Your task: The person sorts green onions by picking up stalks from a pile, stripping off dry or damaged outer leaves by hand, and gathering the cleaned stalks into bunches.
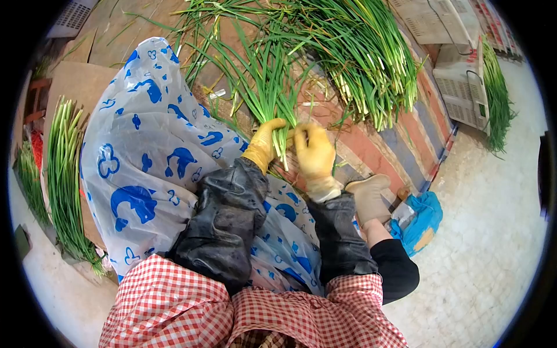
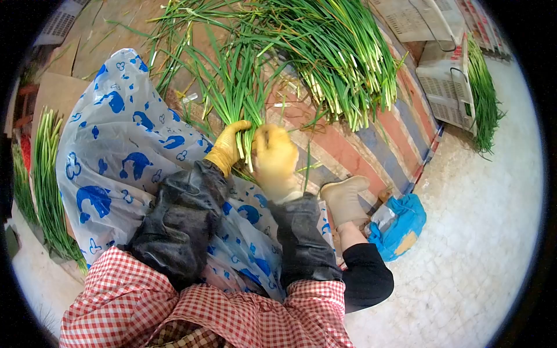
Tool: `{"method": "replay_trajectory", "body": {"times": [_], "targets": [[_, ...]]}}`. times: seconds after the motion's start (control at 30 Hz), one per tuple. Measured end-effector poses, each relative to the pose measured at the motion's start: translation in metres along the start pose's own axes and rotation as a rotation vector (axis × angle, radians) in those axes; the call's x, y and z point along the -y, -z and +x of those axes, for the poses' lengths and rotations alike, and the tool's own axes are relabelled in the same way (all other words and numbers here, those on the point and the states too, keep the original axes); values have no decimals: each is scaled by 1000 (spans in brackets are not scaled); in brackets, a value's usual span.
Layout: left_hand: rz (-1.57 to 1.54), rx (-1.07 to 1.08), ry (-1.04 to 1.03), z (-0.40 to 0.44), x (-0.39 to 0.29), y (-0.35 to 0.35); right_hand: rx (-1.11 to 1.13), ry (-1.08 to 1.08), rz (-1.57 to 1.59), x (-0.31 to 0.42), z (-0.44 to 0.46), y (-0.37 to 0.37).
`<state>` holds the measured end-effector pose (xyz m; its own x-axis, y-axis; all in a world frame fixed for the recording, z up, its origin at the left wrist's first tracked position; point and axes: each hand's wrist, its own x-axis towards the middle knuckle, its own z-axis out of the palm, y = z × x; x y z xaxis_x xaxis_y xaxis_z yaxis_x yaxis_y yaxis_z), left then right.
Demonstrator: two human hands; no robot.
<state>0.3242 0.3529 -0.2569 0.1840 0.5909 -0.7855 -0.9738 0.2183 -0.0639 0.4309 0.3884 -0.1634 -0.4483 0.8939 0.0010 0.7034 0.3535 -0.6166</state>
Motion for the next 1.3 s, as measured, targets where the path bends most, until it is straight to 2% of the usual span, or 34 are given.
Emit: {"method": "replay_trajectory", "body": {"times": [0.03,0.1,0.2,0.23,0.33,0.43,0.5,0.53,0.57,0.63,0.7,0.77,0.83,0.87,0.9,0.97,1.1,1.17,1.2,1.3], "targets": [[1,-4,-2,-3,1,-4,-42,-33,-49,-4,11,-2],[-58,45,-126,-10,2,-12,-74,49,-134,-12,33,-13],[-52,151,-134,-10,-2,-7,192,-24,-223,-12,62,-29],[-101,214,-117,-11,-3,-6,196,-21,-219,-14,71,-36],[-131,180,-115,-14,-7,-13,363,-47,-347,-19,91,-55],[-163,135,-146,-14,-7,-13,342,1,-349,-1,93,-54],[-264,63,-226,-12,-6,-16,344,-47,-349,1,89,-54],[-273,32,-197,-12,-5,-18,315,-79,-360,-4,85,-55],[-275,32,-191,-12,-2,-17,283,-114,-371,-11,81,-57],[-271,176,-220,-8,3,-12,208,-151,-315,-28,78,-66],[-262,144,-208,-16,0,-19,199,-257,-330,-32,80,-65],[-255,103,-156,-27,-3,-29,135,-242,-262,-34,75,-62],[-267,124,-173,-14,1,-17,3,-312,236,-41,71,-56],[-277,139,-183,-6,4,-11,-9,-302,378,-50,69,-58],[-278,145,-181,-2,4,-8,-13,-300,374,-47,67,-54],[-242,110,-21,4,4,-5,32,-508,901,-37,57,-44],[-148,252,-62,7,7,-10,72,-611,1124,-10,40,-29],[37,164,3,5,6,-18,72,-605,1177,4,30,-17],[65,53,-15,13,8,-18,95,-606,1204,14,25,-7],[7,37,48,17,7,-8,144,-662,1247,37,4,32]]}}
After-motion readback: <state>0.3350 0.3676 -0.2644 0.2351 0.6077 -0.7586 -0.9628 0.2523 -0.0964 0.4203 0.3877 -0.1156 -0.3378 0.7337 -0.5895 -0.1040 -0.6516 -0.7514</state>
